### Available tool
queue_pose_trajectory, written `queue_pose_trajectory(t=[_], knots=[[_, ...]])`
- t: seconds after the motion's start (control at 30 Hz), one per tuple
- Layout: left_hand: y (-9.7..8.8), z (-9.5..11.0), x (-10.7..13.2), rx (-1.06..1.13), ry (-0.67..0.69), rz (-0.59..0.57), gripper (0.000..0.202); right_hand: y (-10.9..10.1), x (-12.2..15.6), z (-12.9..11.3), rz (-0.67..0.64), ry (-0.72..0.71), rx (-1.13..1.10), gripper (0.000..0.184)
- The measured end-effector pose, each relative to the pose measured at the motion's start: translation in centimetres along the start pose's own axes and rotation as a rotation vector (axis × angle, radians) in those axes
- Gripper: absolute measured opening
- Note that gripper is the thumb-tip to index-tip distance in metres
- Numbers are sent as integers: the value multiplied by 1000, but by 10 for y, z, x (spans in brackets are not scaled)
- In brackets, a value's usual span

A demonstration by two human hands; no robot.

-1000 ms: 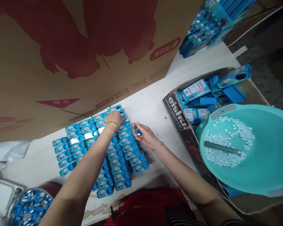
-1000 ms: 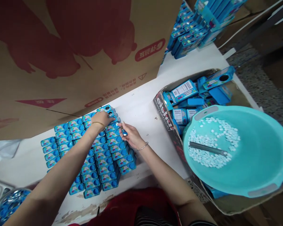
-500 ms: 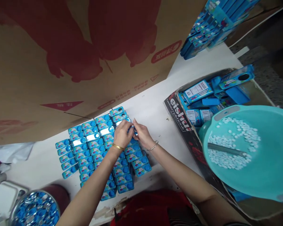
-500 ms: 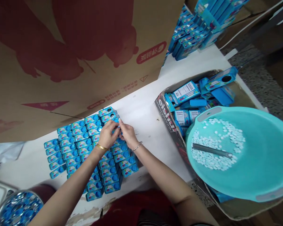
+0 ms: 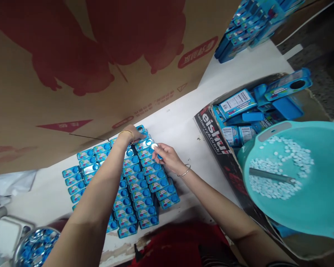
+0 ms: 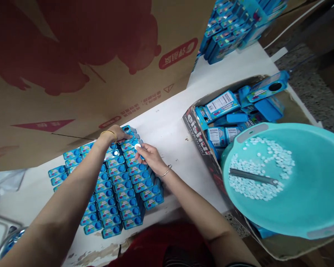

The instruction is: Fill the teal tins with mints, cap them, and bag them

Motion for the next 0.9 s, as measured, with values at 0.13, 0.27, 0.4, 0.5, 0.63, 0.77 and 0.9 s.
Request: queue_pose_trajectory(t=[0.13,0.27,0.4,0.5,0.63,0.77,0.9], knots=[[-5,3,0,-102,-27,-21,40,0,0,2,9,22,53,37],[-12,6,31,-74,70,294,29,-4,-3,1,87,33,-39,42],[9,19,97,367,672,354,40,4,-4,9,-22,209,-146,38],[22,13,136,545,900,353,31,13,0,17,-86,276,-70,29],[28,5,142,517,870,406,22,18,2,22,-22,213,117,37],[19,-3,102,509,544,466,16,13,2,23,65,220,130,51],[-4,-8,48,311,129,521,11,3,3,18,116,196,64,54]])
Point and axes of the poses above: each hand's wrist, its own x-axis away from the middle knuckle, its own y-axis out of the palm, z = x × y, the point moved 6 cm from there along -x, towards the middle knuckle, and after that the axes turned 9 degrees about z, right-handed, at the moved point
